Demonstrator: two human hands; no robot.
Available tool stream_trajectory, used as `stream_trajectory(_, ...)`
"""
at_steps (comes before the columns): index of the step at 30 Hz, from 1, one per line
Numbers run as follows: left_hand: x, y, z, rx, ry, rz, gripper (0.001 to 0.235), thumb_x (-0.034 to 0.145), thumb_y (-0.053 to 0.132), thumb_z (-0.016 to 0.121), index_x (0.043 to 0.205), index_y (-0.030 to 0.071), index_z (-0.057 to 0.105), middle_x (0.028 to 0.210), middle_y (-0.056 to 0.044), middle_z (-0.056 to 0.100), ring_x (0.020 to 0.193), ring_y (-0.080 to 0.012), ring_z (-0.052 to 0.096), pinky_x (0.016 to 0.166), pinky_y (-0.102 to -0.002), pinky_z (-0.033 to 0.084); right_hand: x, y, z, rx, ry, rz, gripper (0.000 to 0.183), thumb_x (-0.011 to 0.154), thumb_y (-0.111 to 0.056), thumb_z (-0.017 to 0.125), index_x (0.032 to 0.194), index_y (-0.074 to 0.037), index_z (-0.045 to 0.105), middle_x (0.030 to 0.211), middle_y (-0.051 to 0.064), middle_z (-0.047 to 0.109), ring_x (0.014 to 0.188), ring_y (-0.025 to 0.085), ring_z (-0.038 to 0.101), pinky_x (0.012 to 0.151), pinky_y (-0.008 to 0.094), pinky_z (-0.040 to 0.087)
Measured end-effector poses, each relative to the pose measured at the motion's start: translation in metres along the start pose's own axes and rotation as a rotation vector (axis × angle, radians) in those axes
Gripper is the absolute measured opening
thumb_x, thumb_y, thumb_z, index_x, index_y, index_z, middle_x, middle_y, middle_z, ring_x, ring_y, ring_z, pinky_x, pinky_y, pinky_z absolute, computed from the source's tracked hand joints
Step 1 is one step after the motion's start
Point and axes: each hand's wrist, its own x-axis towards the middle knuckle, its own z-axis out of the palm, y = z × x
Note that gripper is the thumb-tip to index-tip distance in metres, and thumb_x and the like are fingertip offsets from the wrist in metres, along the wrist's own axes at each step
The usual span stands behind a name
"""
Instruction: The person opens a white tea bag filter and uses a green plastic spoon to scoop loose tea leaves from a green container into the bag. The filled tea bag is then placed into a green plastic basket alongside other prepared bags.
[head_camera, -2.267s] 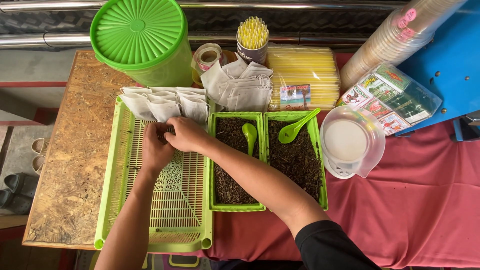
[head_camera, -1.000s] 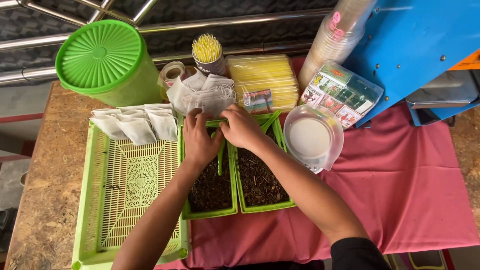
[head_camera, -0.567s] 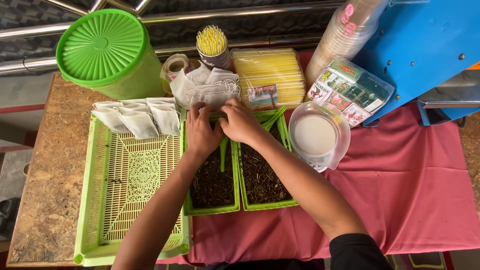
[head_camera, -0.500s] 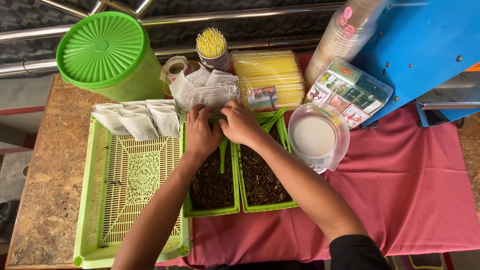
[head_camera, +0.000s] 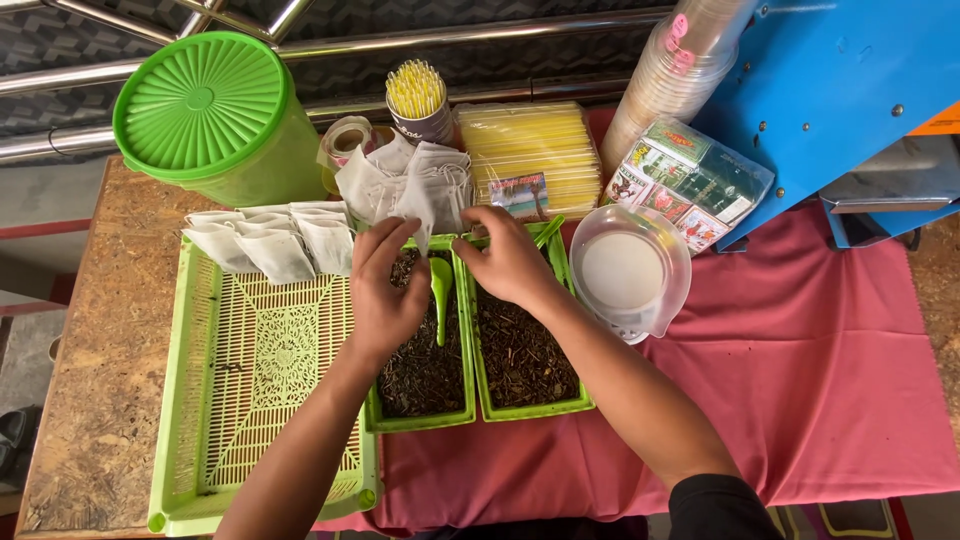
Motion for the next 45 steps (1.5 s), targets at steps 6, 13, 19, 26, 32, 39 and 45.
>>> stream_trajectory(6,-0.006,0.033,-0.014,-0.292,-0.093,-0.062,0.043,0.078,-0.002,0.069,0.122,-0.003,0.071,0.118,-0.023,0.066,0.112,-0.0415,0.066,0.092,-0.048,0.057,-0.014,0.003,0.004,0.544,-0.166,0.111,0.066,0.103,-0.019,0.059,0.154,0.005,0.025,0.142,0.045,0.041,0.136,0.058,0.044,0.103,0.062,0.050)
stream_trajectory(13,-0.007,0.044,-0.014,-0.496,-0.114,-0.057,0.021,0.079,-0.005,0.075,0.099,0.002,0.079,0.098,-0.017,0.074,0.100,-0.0350,0.074,0.087,-0.045,0.058,-0.021,0.037,0.005,0.822,-0.247,0.123,0.044,0.109,-0.024,0.049,0.144,0.002,0.050,0.110,0.019,0.065,0.101,0.029,0.064,0.090,0.039,0.057)
stream_trajectory(19,-0.014,0.018,-0.009,-0.452,-0.042,-0.131,0.017,0.084,-0.011,0.069,0.095,0.000,0.076,0.087,-0.017,0.074,0.086,-0.0325,0.074,0.084,-0.045,0.058,-0.026,0.023,-0.018,0.585,-0.031,-0.073,0.011,0.099,-0.013,0.070,0.098,-0.003,0.075,0.064,0.000,0.056,0.064,0.006,0.049,0.061,0.020,0.042)
stream_trajectory(26,-0.010,0.033,0.003,-0.098,-0.031,0.111,0.071,0.071,-0.001,0.084,0.135,-0.004,0.054,0.133,-0.024,0.055,0.130,-0.0467,0.049,0.113,-0.058,0.035,-0.030,0.005,-0.033,0.339,0.103,-0.183,0.018,0.092,-0.012,0.078,0.078,-0.006,0.069,0.052,0.004,0.057,0.050,0.010,0.045,0.052,0.024,0.037)
stream_trajectory(32,-0.014,0.035,0.018,-0.002,-0.185,0.142,0.083,0.063,0.009,0.092,0.137,0.001,0.056,0.130,-0.018,0.062,0.135,-0.0429,0.048,0.122,-0.066,0.009,-0.029,0.003,-0.015,0.278,0.088,-0.218,0.019,0.089,-0.013,0.081,0.079,-0.005,0.068,0.056,0.007,0.061,0.053,0.012,0.049,0.052,0.027,0.041)
stream_trajectory(39,-0.032,-0.006,0.027,-0.186,-0.050,-0.074,0.008,0.093,0.013,0.076,0.095,0.007,0.071,0.090,-0.008,0.074,0.093,-0.0318,0.073,0.116,-0.058,0.032,-0.033,0.025,-0.003,0.415,0.142,-0.213,0.055,0.084,-0.012,0.086,0.131,-0.002,0.058,0.098,0.016,0.069,0.076,0.019,0.068,0.062,0.028,0.056)
stream_trajectory(45,-0.034,-0.015,0.028,-0.246,-0.048,-0.163,0.010,0.099,0.012,0.070,0.092,0.005,0.071,0.089,-0.010,0.074,0.093,-0.0359,0.073,0.113,-0.061,0.035,-0.032,0.019,-0.018,0.352,0.088,-0.262,0.013,0.087,-0.003,0.080,0.096,-0.004,0.071,0.083,0.010,0.069,0.072,0.018,0.065,0.063,0.028,0.053)
